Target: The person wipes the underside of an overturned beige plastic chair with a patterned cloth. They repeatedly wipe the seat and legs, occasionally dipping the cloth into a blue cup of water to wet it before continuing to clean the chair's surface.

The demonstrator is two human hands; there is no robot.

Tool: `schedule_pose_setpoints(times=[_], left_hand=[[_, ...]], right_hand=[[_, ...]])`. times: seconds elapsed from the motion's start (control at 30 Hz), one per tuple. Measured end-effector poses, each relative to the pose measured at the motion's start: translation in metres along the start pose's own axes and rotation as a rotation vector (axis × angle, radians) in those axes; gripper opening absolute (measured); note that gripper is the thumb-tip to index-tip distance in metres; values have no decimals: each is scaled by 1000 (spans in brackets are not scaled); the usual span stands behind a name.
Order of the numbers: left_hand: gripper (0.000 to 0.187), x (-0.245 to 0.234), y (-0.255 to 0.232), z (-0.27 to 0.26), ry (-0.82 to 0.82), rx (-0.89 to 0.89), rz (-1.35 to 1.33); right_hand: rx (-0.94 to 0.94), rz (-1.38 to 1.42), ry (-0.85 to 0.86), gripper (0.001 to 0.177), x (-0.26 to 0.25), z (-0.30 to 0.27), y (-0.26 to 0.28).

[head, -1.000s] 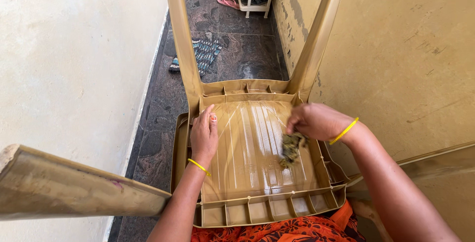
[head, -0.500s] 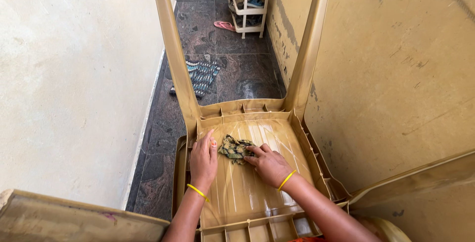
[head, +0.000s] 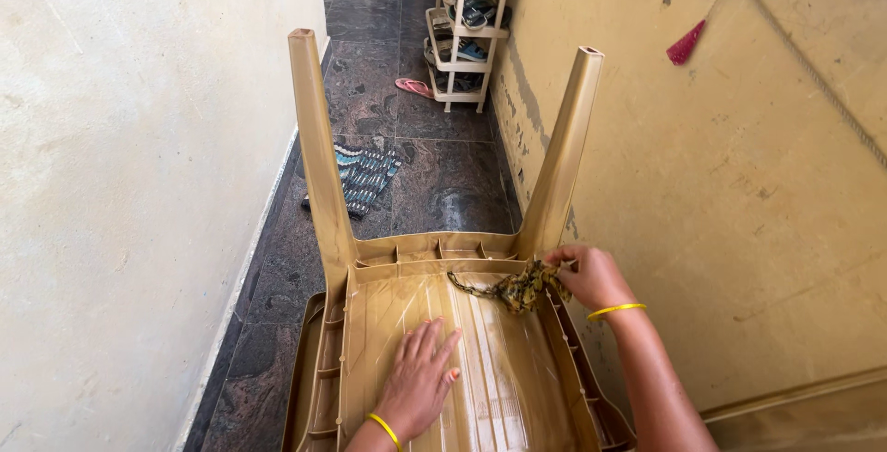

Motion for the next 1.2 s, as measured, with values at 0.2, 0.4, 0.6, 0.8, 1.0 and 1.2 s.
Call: schedule_pose_setpoints(times=[0.2, 0.4, 0.6, 0.8, 1.0, 1.2], left_hand=[[56, 25, 8, -1, 180, 8, -12], [52, 37, 26, 5, 143, 46, -79], [51, 33, 26, 7, 135, 52, -76], [49, 24, 21, 4, 63, 80, -145], [50, 29, 28, 7, 111, 56, -102], [49, 27, 25, 6, 105, 74, -129]], right_hand=[[-42, 68, -306, 21, -27, 61, 30], [-51, -261, -108, 19, 46, 112, 37], [-98, -584, 298, 23, 180, 163, -1], [-83, -736, 359, 21, 217, 201, -19], [-65, -299, 263, 23, 131, 189, 15], [-372, -271, 214, 19, 116, 174, 94]])
Point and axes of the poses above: each hand's wrist, its own z-axis towards the middle knuckle, its own x-axis out of the palm, y = z × x, the point moved 7 cm from there along z, towards the middle knuckle, and after that the axes turned 12 degrees about -z, right-handed, at the moved point
